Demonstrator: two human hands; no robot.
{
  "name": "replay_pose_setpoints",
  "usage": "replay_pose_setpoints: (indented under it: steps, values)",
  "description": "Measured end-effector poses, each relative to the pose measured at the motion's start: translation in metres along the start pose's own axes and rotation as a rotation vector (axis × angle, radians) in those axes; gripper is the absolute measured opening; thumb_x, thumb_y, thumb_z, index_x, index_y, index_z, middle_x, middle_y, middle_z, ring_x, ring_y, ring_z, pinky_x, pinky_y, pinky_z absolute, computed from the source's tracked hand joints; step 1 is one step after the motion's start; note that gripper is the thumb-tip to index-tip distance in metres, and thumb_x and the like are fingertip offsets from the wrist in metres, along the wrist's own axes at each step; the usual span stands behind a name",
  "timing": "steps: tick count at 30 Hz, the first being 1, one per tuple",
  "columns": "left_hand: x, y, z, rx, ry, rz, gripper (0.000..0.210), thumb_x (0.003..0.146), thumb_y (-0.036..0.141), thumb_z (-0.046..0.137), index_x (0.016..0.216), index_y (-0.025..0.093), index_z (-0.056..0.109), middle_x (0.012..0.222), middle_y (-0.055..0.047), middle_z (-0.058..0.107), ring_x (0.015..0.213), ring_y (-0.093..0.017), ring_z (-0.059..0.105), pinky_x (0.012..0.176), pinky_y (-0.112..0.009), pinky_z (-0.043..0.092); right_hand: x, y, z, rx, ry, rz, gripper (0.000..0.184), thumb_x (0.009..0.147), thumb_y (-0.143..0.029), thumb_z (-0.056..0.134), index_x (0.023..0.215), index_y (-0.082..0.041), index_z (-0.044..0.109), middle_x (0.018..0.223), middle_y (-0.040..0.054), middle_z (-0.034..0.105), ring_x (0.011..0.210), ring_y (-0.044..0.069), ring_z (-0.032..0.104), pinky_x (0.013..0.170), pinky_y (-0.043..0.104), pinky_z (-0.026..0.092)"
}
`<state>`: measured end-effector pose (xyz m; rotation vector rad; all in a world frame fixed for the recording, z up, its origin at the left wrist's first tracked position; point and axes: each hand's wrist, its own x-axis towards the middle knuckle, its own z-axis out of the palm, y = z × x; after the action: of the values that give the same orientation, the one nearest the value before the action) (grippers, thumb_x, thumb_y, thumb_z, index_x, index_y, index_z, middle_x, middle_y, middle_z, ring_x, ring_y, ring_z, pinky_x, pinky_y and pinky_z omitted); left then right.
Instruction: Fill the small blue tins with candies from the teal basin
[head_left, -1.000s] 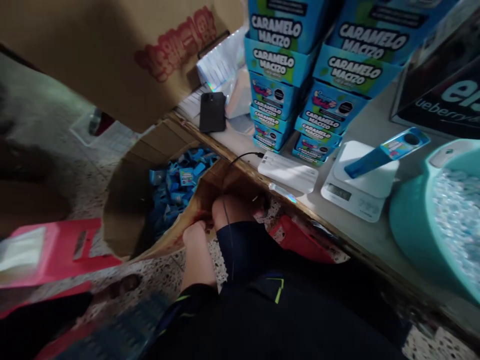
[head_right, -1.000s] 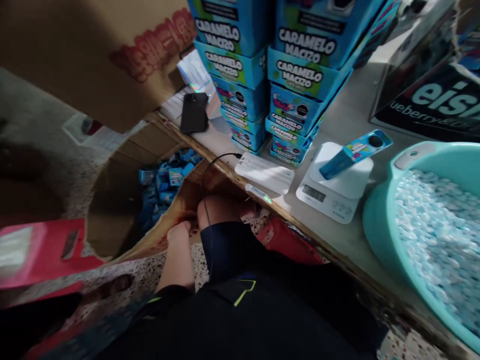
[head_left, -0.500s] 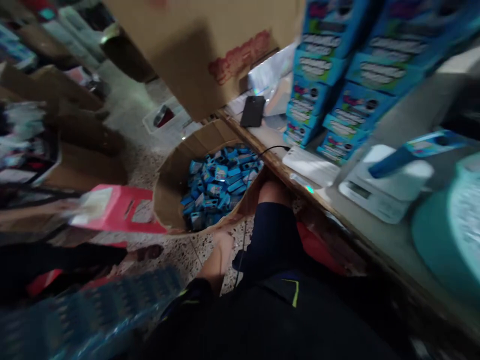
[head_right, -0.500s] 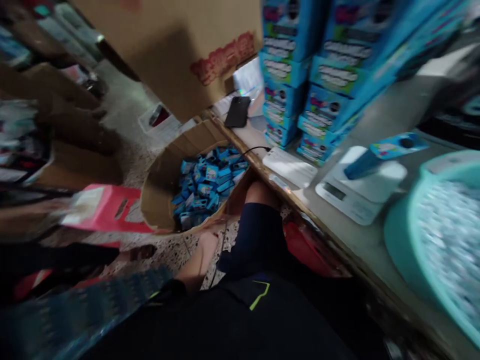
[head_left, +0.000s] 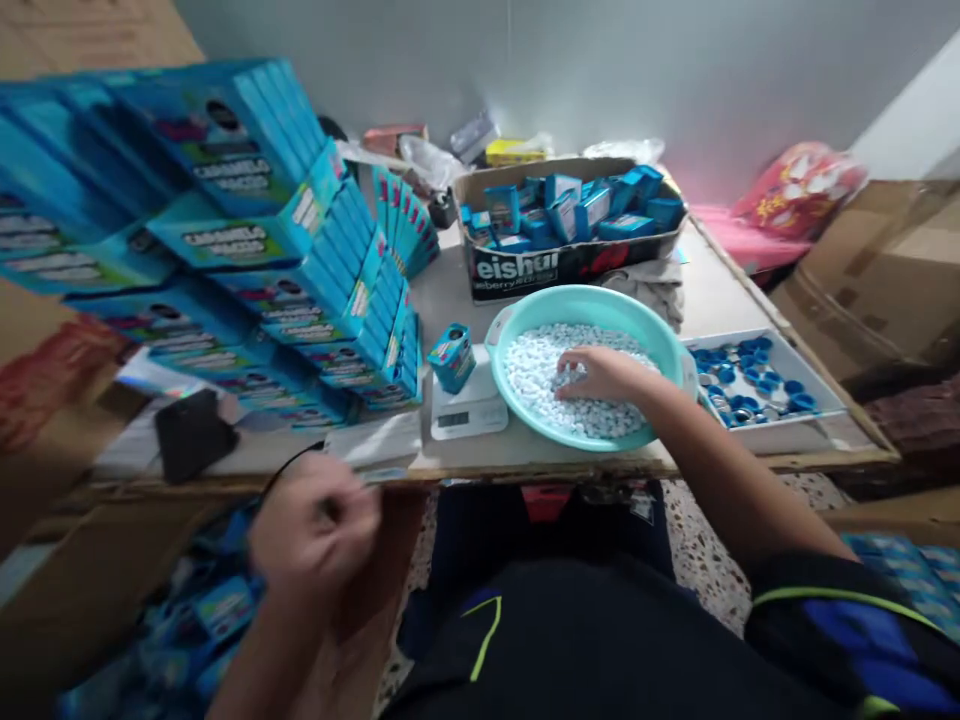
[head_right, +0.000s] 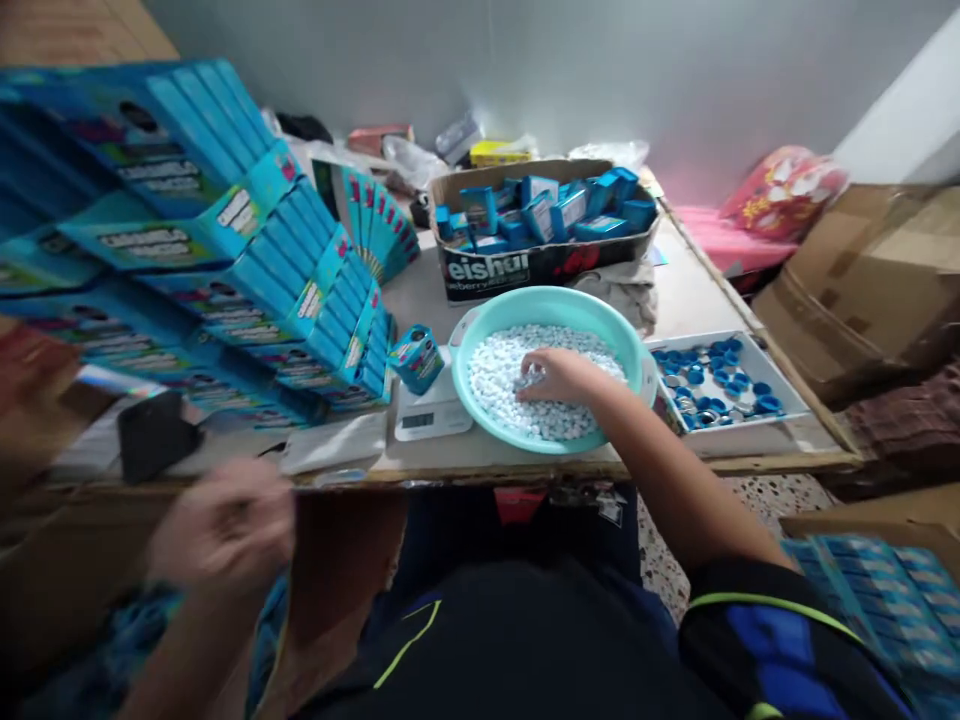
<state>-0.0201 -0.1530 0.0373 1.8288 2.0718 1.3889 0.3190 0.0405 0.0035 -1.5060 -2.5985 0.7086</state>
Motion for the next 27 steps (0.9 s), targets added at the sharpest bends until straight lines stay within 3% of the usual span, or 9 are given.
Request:
replay_pose_setpoints:
  steps: [1, 3, 6, 10, 14, 17, 20, 24, 27]
  values:
    - [0.014, 0.009, 0.015, 0.055, -0.121, 0.079, 0.035, 0.08, 0.057, 0.063, 0.074, 0.024, 0.053, 0.072, -0.001, 0.056, 0.075, -0.021, 0.057, 0.077, -0.039, 0.049, -0.001, -0.001, -0.001, 0.007, 0.005, 0.016, 0.033, 0.085, -0.045, 0.079, 0.11, -0.024, 0.073, 0.115, 0.0066, 0.073, 0.101, 0.025, 0.067, 0.083, 0.032, 0.049]
    - [0.039, 0.028, 0.045, 0.126, -0.229, 0.253, 0.024, 0.086, 0.045, 0.065, 0.093, 0.022, 0.064, 0.093, -0.005, 0.066, 0.095, -0.024, 0.063, 0.092, -0.04, 0.05, -0.003, 0.0, -0.001, 0.015, 0.02, 0.041, 0.026, 0.086, -0.041, 0.076, 0.106, -0.024, 0.075, 0.112, 0.0066, 0.075, 0.098, 0.025, 0.068, 0.08, 0.032, 0.049]
    - [0.071, 0.048, 0.076, 0.085, -0.2, 0.295, 0.025, 0.093, 0.04, 0.061, 0.107, 0.02, 0.066, 0.108, -0.007, 0.068, 0.107, -0.024, 0.064, 0.098, -0.038, 0.052, -0.005, 0.011, -0.002, 0.069, 0.047, 0.025, 0.017, 0.086, -0.034, 0.074, 0.098, -0.023, 0.078, 0.104, 0.0053, 0.077, 0.094, 0.024, 0.069, 0.079, 0.031, 0.049]
    - [0.103, 0.046, 0.076, 0.141, -0.039, 0.369, 0.025, 0.091, 0.037, 0.065, 0.107, 0.017, 0.068, 0.108, -0.009, 0.071, 0.108, -0.025, 0.065, 0.101, -0.04, 0.051, -0.002, 0.034, -0.003, 0.218, 0.165, 0.035, 0.013, 0.082, -0.028, 0.07, 0.089, -0.022, 0.08, 0.091, 0.0038, 0.077, 0.085, 0.022, 0.068, 0.077, 0.031, 0.049]
    - [0.123, 0.027, 0.063, 0.129, -0.038, 0.383, 0.024, 0.09, 0.035, 0.067, 0.104, 0.016, 0.072, 0.101, -0.008, 0.072, 0.1, -0.023, 0.067, 0.095, -0.041, 0.055, -0.002, 0.049, -0.002, 0.308, 0.332, 0.108, 0.019, 0.081, -0.034, 0.068, 0.087, -0.02, 0.079, 0.081, 0.0044, 0.073, 0.076, 0.021, 0.064, 0.07, 0.032, 0.046]
    - [0.121, 0.018, 0.072, 0.035, 0.007, 0.42, 0.028, 0.089, 0.034, 0.069, 0.11, 0.015, 0.071, 0.119, -0.011, 0.067, 0.119, -0.026, 0.063, 0.107, -0.045, 0.051, -0.004, 0.053, -0.003, 0.386, 0.383, 0.095, 0.024, 0.08, -0.039, 0.067, 0.086, -0.018, 0.077, 0.075, 0.0038, 0.07, 0.071, 0.02, 0.061, 0.066, 0.031, 0.043]
    - [0.106, 0.012, 0.093, -0.021, -0.051, 0.431, 0.033, 0.087, 0.031, 0.073, 0.117, 0.018, 0.068, 0.136, -0.013, 0.058, 0.134, -0.028, 0.055, 0.119, -0.05, 0.04, -0.008, 0.051, -0.003, 0.451, 0.359, 0.051, 0.022, 0.078, -0.038, 0.065, 0.081, -0.019, 0.074, 0.078, 0.0047, 0.071, 0.073, 0.02, 0.063, 0.067, 0.032, 0.045]
    - [0.086, -0.011, 0.123, -0.037, -0.114, 0.257, 0.063, 0.078, 0.032, 0.081, 0.136, 0.025, 0.057, 0.15, -0.014, 0.047, 0.144, -0.033, 0.045, 0.121, -0.054, 0.038, -0.01, 0.047, -0.002, 0.475, 0.373, 0.041, 0.02, 0.079, -0.038, 0.064, 0.083, -0.019, 0.069, 0.083, 0.0064, 0.071, 0.079, 0.022, 0.065, 0.072, 0.035, 0.049]
    - [0.078, -0.036, 0.144, -0.122, -0.149, 0.082, 0.093, 0.072, 0.034, 0.087, 0.152, 0.026, 0.04, 0.151, -0.018, 0.047, 0.141, -0.035, 0.049, 0.115, -0.056, 0.045, -0.011, 0.044, 0.001, 0.497, 0.424, 0.052, 0.027, 0.083, -0.04, 0.063, 0.101, -0.02, 0.066, 0.098, 0.0087, 0.071, 0.09, 0.024, 0.067, 0.077, 0.037, 0.052]
